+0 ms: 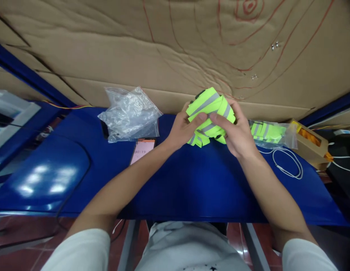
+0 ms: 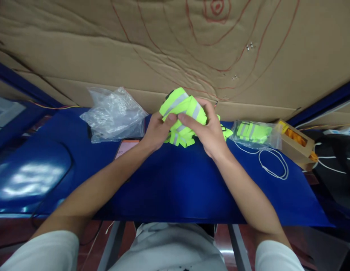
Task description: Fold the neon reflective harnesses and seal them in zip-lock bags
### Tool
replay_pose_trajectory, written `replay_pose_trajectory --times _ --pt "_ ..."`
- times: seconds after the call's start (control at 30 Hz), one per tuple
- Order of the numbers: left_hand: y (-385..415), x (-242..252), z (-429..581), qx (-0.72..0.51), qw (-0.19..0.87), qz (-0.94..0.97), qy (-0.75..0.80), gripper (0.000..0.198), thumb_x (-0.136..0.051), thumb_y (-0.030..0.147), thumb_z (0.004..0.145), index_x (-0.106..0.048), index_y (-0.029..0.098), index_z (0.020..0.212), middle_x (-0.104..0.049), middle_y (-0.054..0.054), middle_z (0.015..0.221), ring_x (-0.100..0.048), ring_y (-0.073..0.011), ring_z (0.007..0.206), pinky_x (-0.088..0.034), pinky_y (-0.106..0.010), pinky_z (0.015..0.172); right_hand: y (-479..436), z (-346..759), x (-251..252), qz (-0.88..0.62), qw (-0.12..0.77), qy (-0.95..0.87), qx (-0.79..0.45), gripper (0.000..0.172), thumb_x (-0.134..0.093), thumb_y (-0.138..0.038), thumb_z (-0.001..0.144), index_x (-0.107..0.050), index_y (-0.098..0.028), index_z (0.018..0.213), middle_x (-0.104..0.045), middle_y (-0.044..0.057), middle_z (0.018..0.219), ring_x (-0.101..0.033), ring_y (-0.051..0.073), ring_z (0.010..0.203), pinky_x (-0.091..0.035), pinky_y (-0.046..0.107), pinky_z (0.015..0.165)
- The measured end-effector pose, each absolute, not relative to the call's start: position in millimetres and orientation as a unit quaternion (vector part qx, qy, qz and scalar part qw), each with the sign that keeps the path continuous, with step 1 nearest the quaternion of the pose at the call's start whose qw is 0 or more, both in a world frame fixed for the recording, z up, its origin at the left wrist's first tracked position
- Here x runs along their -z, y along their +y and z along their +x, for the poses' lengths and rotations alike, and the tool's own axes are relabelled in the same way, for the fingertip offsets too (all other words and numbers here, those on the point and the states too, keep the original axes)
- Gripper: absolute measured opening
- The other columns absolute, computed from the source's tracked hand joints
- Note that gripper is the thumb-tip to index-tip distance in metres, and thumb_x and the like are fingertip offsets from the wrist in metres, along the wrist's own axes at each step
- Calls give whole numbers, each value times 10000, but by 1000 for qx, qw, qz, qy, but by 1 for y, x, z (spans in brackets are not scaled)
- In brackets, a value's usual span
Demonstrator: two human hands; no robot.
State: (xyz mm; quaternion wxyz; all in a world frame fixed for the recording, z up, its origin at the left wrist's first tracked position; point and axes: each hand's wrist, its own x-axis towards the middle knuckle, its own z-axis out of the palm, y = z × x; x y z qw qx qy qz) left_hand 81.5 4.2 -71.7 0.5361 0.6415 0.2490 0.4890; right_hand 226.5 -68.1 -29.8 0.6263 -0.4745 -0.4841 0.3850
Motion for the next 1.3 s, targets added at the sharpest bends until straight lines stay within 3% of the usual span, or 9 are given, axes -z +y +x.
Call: replay_pose_trajectory --times 0.23,0.37,0.4,0.5,0.6,0.83,1.07,1.17,1.3 --pt "-5 68 80 -480 586 616 214 568 -644 698 913 -593 231 1232 -711 -116 1253 -683 -297 1209 -588 -391 947 -67 225 39 -463 598 -525 -390 505 -828 -485 794 -619 -340 1230 -713 -6 1135 -714 225 1028 -635 405 897" --pt "24 51 49 -346 495 772 199 789 -207 825 978 -572 231 1347 -682 -132 1325 -618 -319 1319 -564 -467 1015 -60 230 43 -480 615 -537 -320 546 -799 -573 806 -611 -314 1248 -711 18 1102 -722 252 997 -648 443 858" --pt "35 48 37 -315 427 821 213 847 -149 832 971 -554 222 1396 -634 -142 1411 -560 -330 1386 -506 -514 1100 -59 233 43 -491 618 -542 -287 561 -792 -590 810 -609 -308 1260 -711 29 1120 -719 265 1019 -645 454 867" --pt "66 51 -5 -347 85 840 409 1014 -559 881 820 -415 195 1553 -397 -177 1637 -270 -434 1553 -122 -697 1263 -58 249 39 -520 631 -535 -211 615 -783 -637 798 -599 -315 1289 -713 54 1179 -714 305 1069 -640 500 884" --pt "84 72 -42 -249 -42 815 522 1112 -626 819 817 -213 217 1655 -130 -149 1754 -30 -494 1590 112 -843 1145 -67 271 43 -538 640 -512 -199 627 -808 -633 771 -614 -323 1280 -722 61 1158 -724 313 1030 -646 522 862" --pt "78 79 -67 -275 -73 827 485 1068 -657 783 839 -250 207 1641 -435 -123 1615 -436 -441 1426 -25 -849 1182 -102 298 88 -582 628 -397 -329 654 -931 -518 634 -650 -282 1175 -729 41 1046 -718 255 853 -660 437 686" --pt "-22 39 -13 -168 9 948 271 1017 -665 749 866 -282 193 1627 -480 -194 1565 -469 -419 1413 -348 -664 1188 -122 302 91 -540 622 -384 -417 601 -925 -459 661 -635 -301 1163 -719 15 1013 -718 228 824 -656 414 716" --pt "-66 65 24 -54 103 976 183 1017 -630 801 846 -269 282 1644 -439 -202 1595 -456 -422 1449 -342 -720 1172 -126 312 85 -542 612 -398 -417 605 -936 -444 647 -644 -312 1159 -724 7 1022 -716 221 850 -656 403 742" --pt "-96 104 58 -32 64 988 137 773 -543 670 976 -331 314 1630 -339 -218 1667 -355 -442 1532 -244 -811 1165 -120 322 90 -556 620 -359 -421 630 -909 -525 655 -605 -290 1154 -720 33 1075 -727 262 911 -662 432 699"
